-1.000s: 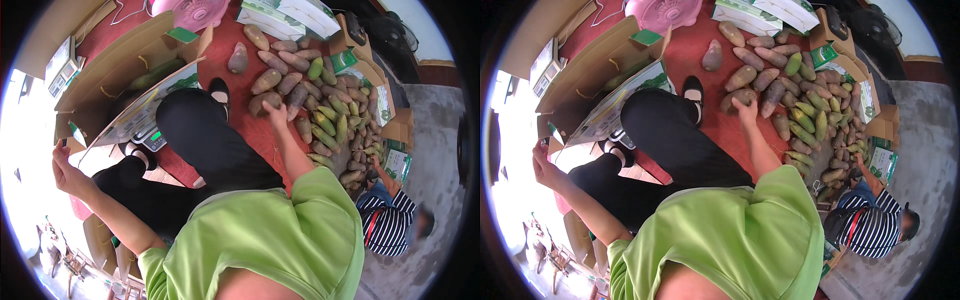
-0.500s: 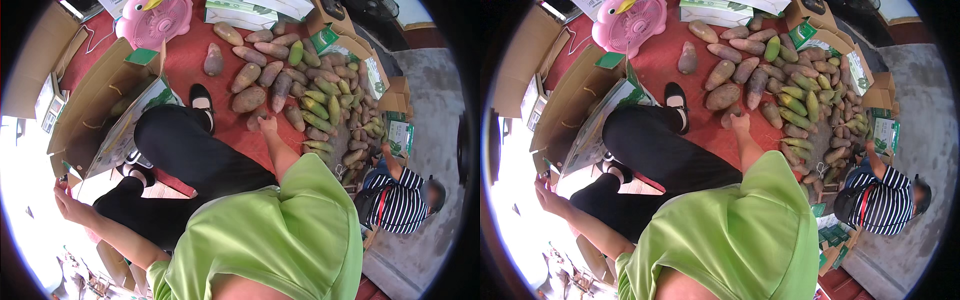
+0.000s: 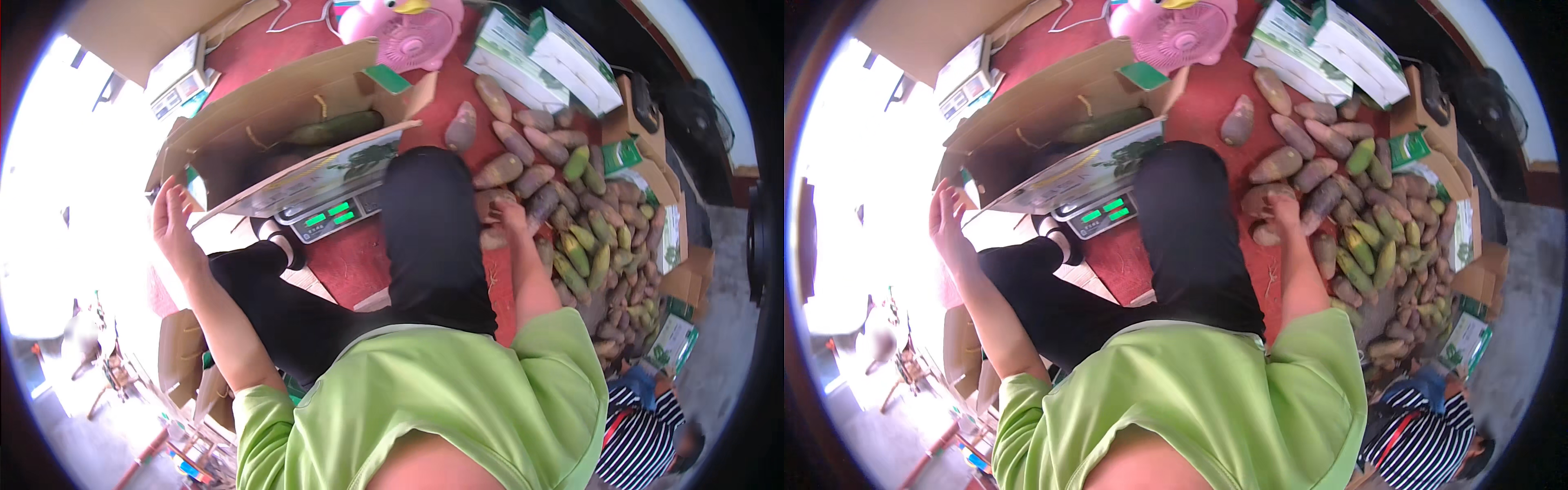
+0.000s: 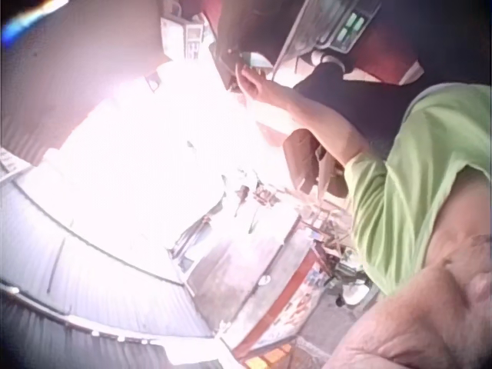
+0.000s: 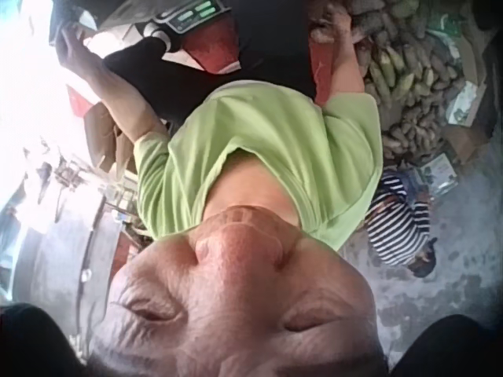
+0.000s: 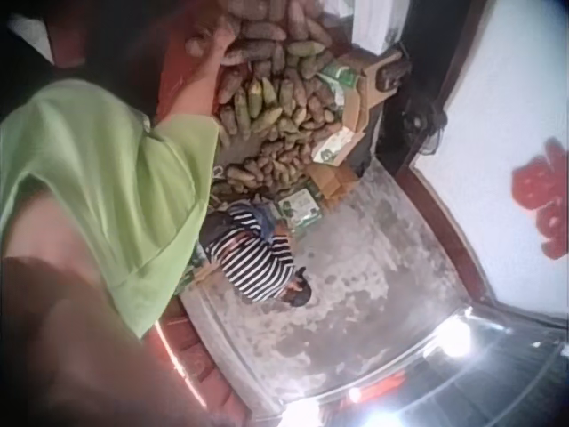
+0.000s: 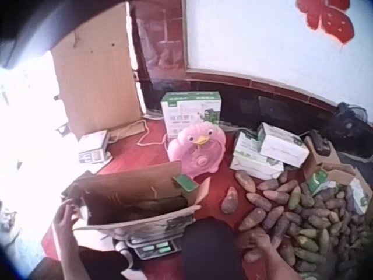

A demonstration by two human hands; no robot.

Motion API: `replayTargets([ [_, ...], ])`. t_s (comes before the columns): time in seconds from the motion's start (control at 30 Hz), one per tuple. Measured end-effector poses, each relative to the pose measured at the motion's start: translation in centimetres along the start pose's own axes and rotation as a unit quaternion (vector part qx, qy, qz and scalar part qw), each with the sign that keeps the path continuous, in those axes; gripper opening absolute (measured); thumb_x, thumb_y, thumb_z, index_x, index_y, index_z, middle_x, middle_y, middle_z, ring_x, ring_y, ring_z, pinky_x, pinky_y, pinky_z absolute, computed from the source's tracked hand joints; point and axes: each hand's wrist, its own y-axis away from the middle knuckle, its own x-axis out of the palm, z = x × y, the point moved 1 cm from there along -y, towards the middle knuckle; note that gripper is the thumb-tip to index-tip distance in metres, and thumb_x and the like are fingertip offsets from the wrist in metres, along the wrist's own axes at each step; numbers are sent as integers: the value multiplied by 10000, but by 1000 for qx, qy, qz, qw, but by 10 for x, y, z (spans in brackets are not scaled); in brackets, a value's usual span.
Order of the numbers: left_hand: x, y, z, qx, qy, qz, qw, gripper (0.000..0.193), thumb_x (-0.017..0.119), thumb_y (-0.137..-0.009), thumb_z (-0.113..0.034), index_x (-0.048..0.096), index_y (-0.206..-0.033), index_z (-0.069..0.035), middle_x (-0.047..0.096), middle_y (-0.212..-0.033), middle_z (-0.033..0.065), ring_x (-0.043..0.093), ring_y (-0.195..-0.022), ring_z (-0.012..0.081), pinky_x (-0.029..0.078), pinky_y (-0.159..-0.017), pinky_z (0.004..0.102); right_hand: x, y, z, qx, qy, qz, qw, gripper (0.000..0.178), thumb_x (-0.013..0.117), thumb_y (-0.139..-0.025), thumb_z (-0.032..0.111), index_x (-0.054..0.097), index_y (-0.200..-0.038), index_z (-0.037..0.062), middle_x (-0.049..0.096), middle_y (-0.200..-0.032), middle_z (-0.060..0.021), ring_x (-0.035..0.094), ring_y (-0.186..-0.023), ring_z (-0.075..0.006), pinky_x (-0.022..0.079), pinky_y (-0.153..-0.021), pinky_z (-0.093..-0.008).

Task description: The recorder is sorting and packing green radishes/sweet potatoes into cardboard boxes, using a scale to weigh the packages.

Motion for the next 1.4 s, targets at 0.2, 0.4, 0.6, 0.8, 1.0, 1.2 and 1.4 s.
replayTargets([
  [0.2, -7, 2, -5, -40, -51, -23, 998, 295, 606, -905, -248, 623, -1151, -86, 614, -1029, 16, 548, -942, 93, 443, -803, 254, 44, 43, 198, -211, 105, 17, 972, 213, 590, -884, 279, 619, -959, 82, 599, -926, -27, 570, -802, -148, 454, -627, -304],
  [0.4, -19, -5, -8, -59, -49, 14, 997, 379, 580, -908, -261, 550, -1248, -96, 562, -1186, 63, 533, -1053, 144, 433, -834, 282, 117, 102, 328, -280, 230, 131, 923, 304, 528, -907, 204, 540, -1187, 86, 598, -1098, -41, 559, -961, -142, 438, -767, -309],
  [0.6, -30, -34, 7, -49, -109, 23, 993, 704, 732, -769, -258, 399, -1367, -93, 441, -1329, 158, 438, -1207, 252, 422, -943, 350, 175, 65, 326, -191, 148, 138, 960, 292, 474, -928, 226, 543, -1181, 96, 610, -1050, -45, 587, -900, -188, 477, -739, -357],
  [0.8, -12, -42, 28, -70, -251, 17, 965, 1194, 872, -558, -307, 126, -1438, 3, 286, -1396, 253, 334, -1291, 361, 317, -1064, 391, 185, -15, 290, -62, 2, 238, 969, 267, 462, -924, 279, 575, -1123, 140, 622, -976, -58, 600, -860, -218, 497, -744, -400],
  [1.0, -17, -39, 28, -51, -287, 91, 952, 1281, 875, -529, -240, 14, -1439, 25, 387, -1342, 280, 415, -1244, 353, 350, -1037, 370, 209, 36, 289, -141, 110, 144, 973, 216, 465, -892, 280, 601, -982, 139, 624, -897, -48, 601, -797, -201, 499, -720, -420],
  [1.2, -28, -34, 15, -78, -302, 104, 944, 1051, 759, -662, -226, 93, -1451, -35, 594, -1100, 220, 600, -1011, 317, 488, -847, 378, 221, 41, 299, -162, 241, 151, 945, 247, 461, -880, 303, 599, -969, 120, 620, -887, -42, 597, -782, -191, 498, -673, -389],
  [1.4, -82, 35, 4, -27, -119, 9, 992, 603, 672, -787, -173, 436, -1327, -47, 645, -1057, 142, 622, -991, 230, 501, -826, 330, 196, 34, 305, -131, 209, 218, 944, 339, 501, -907, 397, 591, -1057, 107, 631, -1034, -106, 609, -897, -262, 471, -809, -415],
])
